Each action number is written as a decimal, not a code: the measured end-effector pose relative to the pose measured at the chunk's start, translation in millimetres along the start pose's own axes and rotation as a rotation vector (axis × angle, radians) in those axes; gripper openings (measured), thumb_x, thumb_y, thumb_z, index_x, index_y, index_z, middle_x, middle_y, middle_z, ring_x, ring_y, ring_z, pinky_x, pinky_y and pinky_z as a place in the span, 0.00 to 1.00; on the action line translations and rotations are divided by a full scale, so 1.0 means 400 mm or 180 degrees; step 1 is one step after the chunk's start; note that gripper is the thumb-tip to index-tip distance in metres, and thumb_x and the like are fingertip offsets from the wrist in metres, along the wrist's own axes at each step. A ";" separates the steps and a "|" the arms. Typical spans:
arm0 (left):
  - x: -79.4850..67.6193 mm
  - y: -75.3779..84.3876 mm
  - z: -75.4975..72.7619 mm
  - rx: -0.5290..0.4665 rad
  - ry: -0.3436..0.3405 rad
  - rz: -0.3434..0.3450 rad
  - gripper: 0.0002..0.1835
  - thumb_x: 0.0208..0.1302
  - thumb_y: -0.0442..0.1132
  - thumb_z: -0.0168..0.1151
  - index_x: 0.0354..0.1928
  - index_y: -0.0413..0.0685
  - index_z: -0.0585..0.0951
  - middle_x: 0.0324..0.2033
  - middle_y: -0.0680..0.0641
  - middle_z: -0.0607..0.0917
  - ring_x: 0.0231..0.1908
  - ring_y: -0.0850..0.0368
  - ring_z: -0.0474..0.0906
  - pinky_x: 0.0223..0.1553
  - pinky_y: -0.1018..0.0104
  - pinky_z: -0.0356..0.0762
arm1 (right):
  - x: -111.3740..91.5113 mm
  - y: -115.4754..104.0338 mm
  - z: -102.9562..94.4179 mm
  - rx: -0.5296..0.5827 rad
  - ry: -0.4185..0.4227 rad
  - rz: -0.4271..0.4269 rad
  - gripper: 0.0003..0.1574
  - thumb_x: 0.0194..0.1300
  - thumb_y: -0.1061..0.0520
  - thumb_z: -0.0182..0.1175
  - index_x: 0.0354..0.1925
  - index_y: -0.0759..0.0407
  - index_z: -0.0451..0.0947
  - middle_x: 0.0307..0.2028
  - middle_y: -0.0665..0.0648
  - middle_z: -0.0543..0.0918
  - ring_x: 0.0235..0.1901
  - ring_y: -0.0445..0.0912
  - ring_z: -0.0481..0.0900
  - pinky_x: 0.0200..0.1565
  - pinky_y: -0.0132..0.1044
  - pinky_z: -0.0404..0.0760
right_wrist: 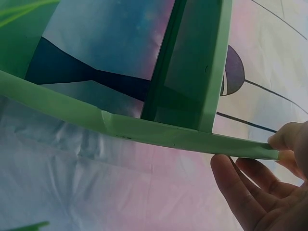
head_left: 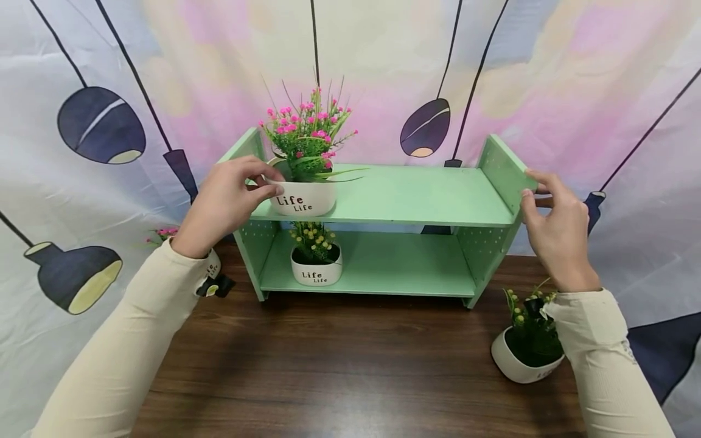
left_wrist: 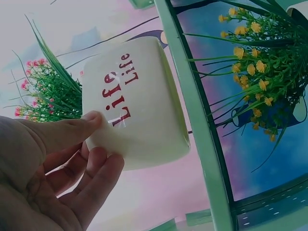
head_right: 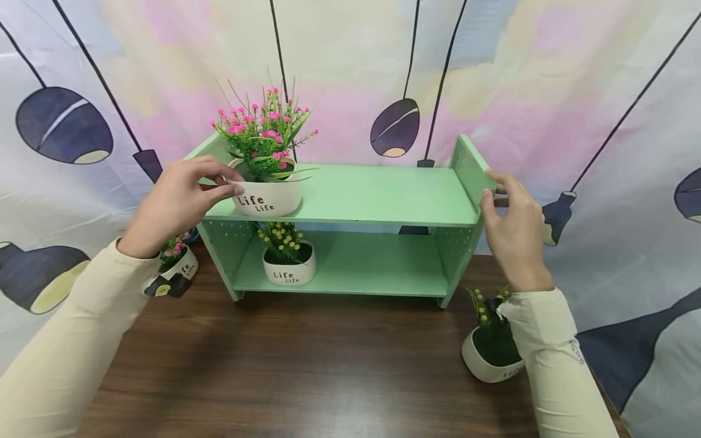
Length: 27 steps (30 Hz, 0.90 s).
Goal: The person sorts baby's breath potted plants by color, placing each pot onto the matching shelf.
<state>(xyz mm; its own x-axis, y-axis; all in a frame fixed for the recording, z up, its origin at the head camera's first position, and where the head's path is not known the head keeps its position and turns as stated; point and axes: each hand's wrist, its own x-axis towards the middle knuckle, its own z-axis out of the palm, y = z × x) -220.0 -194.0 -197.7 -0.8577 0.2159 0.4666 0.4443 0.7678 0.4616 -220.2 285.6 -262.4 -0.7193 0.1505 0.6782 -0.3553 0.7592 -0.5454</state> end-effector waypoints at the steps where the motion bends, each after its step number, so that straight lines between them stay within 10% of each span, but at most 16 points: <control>1: 0.004 -0.001 0.003 -0.0007 -0.0003 0.0004 0.07 0.75 0.37 0.67 0.47 0.44 0.90 0.49 0.42 0.87 0.42 0.45 0.82 0.39 0.53 0.73 | -0.001 0.000 0.000 -0.0007 0.0005 -0.0002 0.25 0.81 0.56 0.54 0.72 0.56 0.76 0.56 0.72 0.83 0.51 0.69 0.85 0.28 0.11 0.67; 27: 0.046 -0.039 0.073 -0.0140 0.0346 0.0091 0.08 0.72 0.33 0.69 0.49 0.40 0.90 0.48 0.41 0.88 0.42 0.45 0.84 0.48 0.49 0.82 | -0.007 0.003 0.006 -0.0010 0.0038 -0.0027 0.26 0.81 0.56 0.54 0.72 0.55 0.76 0.56 0.72 0.83 0.51 0.68 0.85 0.29 0.10 0.68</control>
<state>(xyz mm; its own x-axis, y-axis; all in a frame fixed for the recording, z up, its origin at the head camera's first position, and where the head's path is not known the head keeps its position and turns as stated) -250.4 -184.5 -218.3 -0.8125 0.1689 0.5579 0.4812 0.7346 0.4784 -220.0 284.5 -266.2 -0.7091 0.1517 0.6886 -0.3596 0.7623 -0.5381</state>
